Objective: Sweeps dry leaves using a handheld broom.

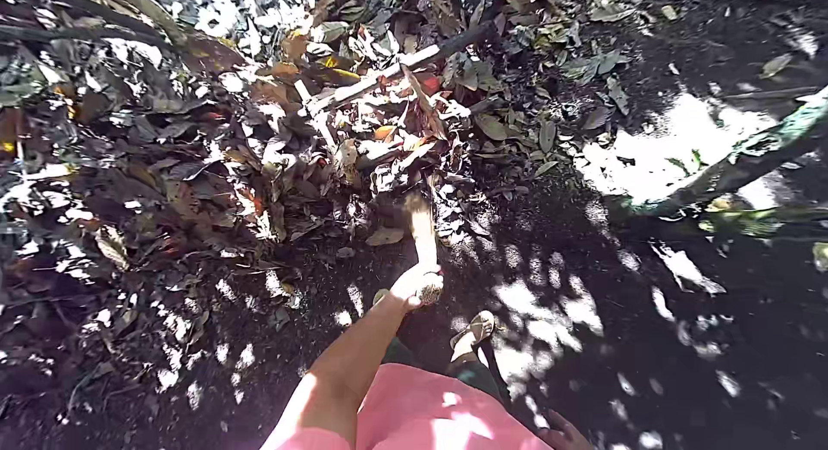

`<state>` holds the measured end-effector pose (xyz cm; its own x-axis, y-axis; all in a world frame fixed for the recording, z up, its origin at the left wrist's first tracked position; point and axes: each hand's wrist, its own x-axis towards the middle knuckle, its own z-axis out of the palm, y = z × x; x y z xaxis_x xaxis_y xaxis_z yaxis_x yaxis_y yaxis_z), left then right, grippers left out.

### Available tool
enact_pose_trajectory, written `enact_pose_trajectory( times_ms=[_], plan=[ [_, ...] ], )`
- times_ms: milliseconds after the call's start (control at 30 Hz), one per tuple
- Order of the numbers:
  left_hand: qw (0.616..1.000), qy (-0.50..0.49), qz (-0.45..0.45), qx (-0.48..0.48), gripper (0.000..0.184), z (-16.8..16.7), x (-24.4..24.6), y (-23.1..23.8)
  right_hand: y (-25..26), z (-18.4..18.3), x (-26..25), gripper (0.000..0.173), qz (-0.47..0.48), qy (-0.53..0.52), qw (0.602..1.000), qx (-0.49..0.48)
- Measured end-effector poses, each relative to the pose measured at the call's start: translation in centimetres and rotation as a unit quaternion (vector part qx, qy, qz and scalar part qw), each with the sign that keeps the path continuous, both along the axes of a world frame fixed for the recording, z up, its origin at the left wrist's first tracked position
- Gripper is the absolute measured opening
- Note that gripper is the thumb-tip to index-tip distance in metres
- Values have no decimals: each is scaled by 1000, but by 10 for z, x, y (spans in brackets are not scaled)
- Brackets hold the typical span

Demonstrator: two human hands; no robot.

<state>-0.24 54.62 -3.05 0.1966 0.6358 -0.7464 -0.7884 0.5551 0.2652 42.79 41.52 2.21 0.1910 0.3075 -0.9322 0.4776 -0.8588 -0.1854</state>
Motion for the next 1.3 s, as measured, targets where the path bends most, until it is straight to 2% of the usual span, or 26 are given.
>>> enact_pose_trajectory(
  times_ms=[100, 200, 233, 300, 333, 367, 400, 500, 567, 667, 733, 833, 933, 967, 1033, 1067, 1133, 1200, 1267, 1300],
  plan=[
    [999, 15, 32, -11, 17, 6, 30, -9, 20, -24, 68, 67, 21, 32, 999, 34],
    [992, 81, 84, -55, 12, 22, 61, -83, 49, -30, 115, 65, 8, 28, 999, 12],
    [985, 123, 90, -76, 19, 29, 71, -112, 57, -33, 130, 64, 7, 22, 1000, 8],
    [967, 178, 113, -145, 54, 41, 85, -155, 68, -43, 158, 63, 13, 17, 1000, 12],
    [957, 182, 136, -179, 66, 39, 88, -167, 75, -44, 167, 62, 12, 14, 1000, 5],
    [948, 180, 160, -206, 70, 32, 89, -173, 84, -42, 174, 61, 7, 14, 1000, -5],
    [941, 178, 183, -222, 64, 20, 89, -173, 93, -37, 176, 61, 2, 21, 1000, -11],
    [919, 157, 274, -234, 15, -19, 84, -129, 104, -35, 182, 62, 10, 25, 1000, -9],
    [924, 124, 321, -168, 17, -38, 76, -82, 107, -36, 183, 63, 35, 15, 999, -18],
    [939, 173, 290, -69, 22, -34, 53, -11, 109, -38, 190, 65, 47, 5, 999, -28],
    [945, 201, 253, -58, 22, -21, 27, 3, 109, -33, 195, 66, 32, 11, 999, -27],
    [957, 196, 210, -31, 16, 1, 4, -12, 106, -28, 192, 65, 18, -4, 1000, -17],
    [970, 173, 163, -48, 13, 42, 30, -36, 95, -26, 178, 63, 12, -15, 1000, -14],
    [977, 152, 145, -44, 15, 56, 45, -47, 92, -23, 169, 63, 13, -15, 1000, -12],
    [990, 102, 91, -28, 38, 81, 77, -70, 90, -21, 147, 61, 22, -14, 1000, -5],
    [995, 73, 62, -34, 37, 87, 92, -81, 87, -26, 141, 60, 14, -12, 1000, 3],
    [997, 15, 13, -81, 24, 83, 115, -97, 83, -35, 129, 60, 2, -12, 1000, 4],
    [989, -21, 6, -144, 17, 56, 117, -100, 82, -27, 105, 61, 13, -6, 1000, 4],
    [987, 5, 32, -155, 10, 14, 88, -94, 82, -17, 85, 61, 27, 4, 1000, 5],
    [987, 53, 64, -141, 11, -4, 65, -91, 82, -14, 79, 61, 37, 8, 999, 12]
  ],
)
